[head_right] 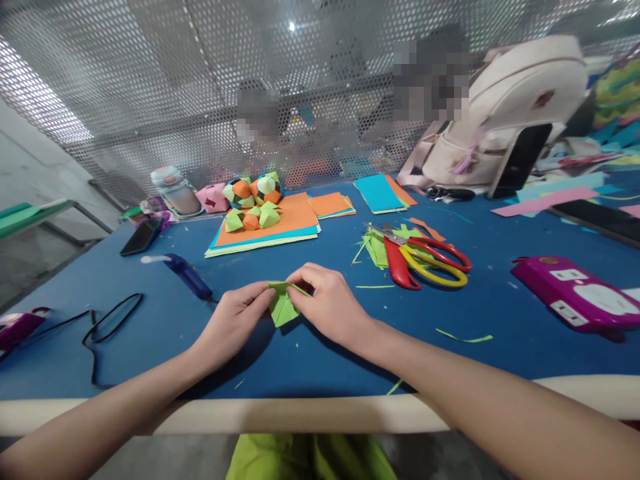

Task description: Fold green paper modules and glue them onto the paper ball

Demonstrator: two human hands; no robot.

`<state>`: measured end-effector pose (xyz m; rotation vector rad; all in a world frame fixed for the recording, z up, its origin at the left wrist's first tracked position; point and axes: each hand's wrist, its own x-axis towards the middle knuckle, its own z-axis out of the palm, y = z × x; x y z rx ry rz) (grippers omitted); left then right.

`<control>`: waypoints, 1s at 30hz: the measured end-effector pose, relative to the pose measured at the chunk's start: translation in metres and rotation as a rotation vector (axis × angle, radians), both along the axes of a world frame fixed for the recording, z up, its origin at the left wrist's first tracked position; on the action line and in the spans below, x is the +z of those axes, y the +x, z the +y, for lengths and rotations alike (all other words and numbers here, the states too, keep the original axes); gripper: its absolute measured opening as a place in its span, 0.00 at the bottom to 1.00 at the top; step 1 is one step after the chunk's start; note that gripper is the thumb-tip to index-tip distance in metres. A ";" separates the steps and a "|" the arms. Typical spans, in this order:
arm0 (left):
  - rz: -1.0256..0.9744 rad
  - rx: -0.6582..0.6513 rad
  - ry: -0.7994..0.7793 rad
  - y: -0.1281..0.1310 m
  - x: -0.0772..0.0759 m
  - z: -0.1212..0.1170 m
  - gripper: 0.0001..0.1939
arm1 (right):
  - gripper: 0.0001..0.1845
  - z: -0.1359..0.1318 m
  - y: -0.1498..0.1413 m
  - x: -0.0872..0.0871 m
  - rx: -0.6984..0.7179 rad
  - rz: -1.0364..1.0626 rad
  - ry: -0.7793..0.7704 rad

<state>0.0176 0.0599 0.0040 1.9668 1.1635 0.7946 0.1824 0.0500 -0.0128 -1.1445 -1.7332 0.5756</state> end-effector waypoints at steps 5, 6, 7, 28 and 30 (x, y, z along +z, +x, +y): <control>-0.007 0.027 0.000 0.000 -0.002 0.001 0.11 | 0.07 -0.001 -0.001 -0.001 0.025 -0.016 0.054; 0.006 0.037 0.022 0.000 -0.002 0.001 0.11 | 0.07 -0.002 -0.001 -0.001 0.035 -0.019 0.068; 0.020 0.048 0.050 0.000 -0.003 0.001 0.12 | 0.07 -0.002 -0.001 -0.001 0.040 -0.019 0.075; 0.064 0.060 0.224 0.002 -0.009 -0.005 0.08 | 0.04 -0.002 -0.003 -0.009 -0.117 -0.364 0.119; 0.053 0.064 0.211 0.002 -0.010 -0.005 0.09 | 0.05 -0.001 -0.002 -0.009 -0.109 -0.337 0.093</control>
